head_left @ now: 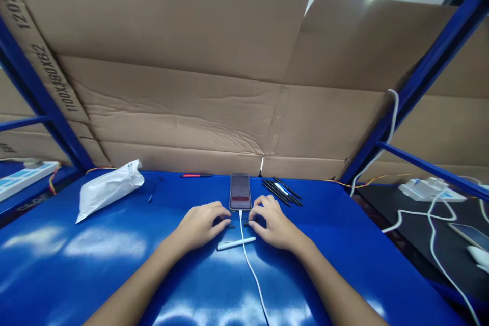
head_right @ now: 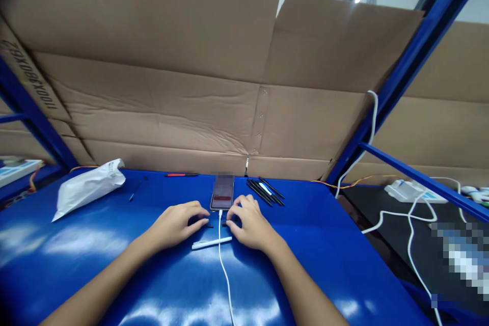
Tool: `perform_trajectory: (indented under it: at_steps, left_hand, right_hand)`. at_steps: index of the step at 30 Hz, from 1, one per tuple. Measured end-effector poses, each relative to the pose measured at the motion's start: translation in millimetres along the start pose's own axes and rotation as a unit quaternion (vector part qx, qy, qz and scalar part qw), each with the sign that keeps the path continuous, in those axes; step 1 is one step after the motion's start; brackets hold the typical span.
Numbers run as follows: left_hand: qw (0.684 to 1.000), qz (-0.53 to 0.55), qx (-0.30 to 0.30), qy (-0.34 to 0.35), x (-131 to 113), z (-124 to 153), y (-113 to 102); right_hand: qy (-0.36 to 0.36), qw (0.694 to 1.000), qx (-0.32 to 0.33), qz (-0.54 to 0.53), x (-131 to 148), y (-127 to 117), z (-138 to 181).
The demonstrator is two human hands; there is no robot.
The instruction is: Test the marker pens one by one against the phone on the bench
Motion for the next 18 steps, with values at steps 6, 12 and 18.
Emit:
perform_trajectory:
  at_steps: [6, 12, 18]
  left_hand:
    - [0.991, -0.047, -0.006, -0.124, 20, -1, -4]
    - [0.991, -0.036, 0.022, -0.126, 24, 0, 2]
    - [0.995, -0.032, 0.018, -0.093, 25, 2, -3]
  right_hand:
    - [0.026, 0.998, -0.031, 0.041, -9, 8, -2]
    - [0.045, 0.998, -0.028, 0.042, -15, 20, -4]
    - [0.038, 0.998, -0.037, 0.031, -11, 18, -5]
Point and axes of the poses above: each hand's wrist, its own z-axis away from the middle knuckle, its own y-axis out of the palm, x = y × z, the point moved 1 cm from there along -z, towards the middle knuckle, and after that the axes turned 1 degree about y, right-handed, at the moved point
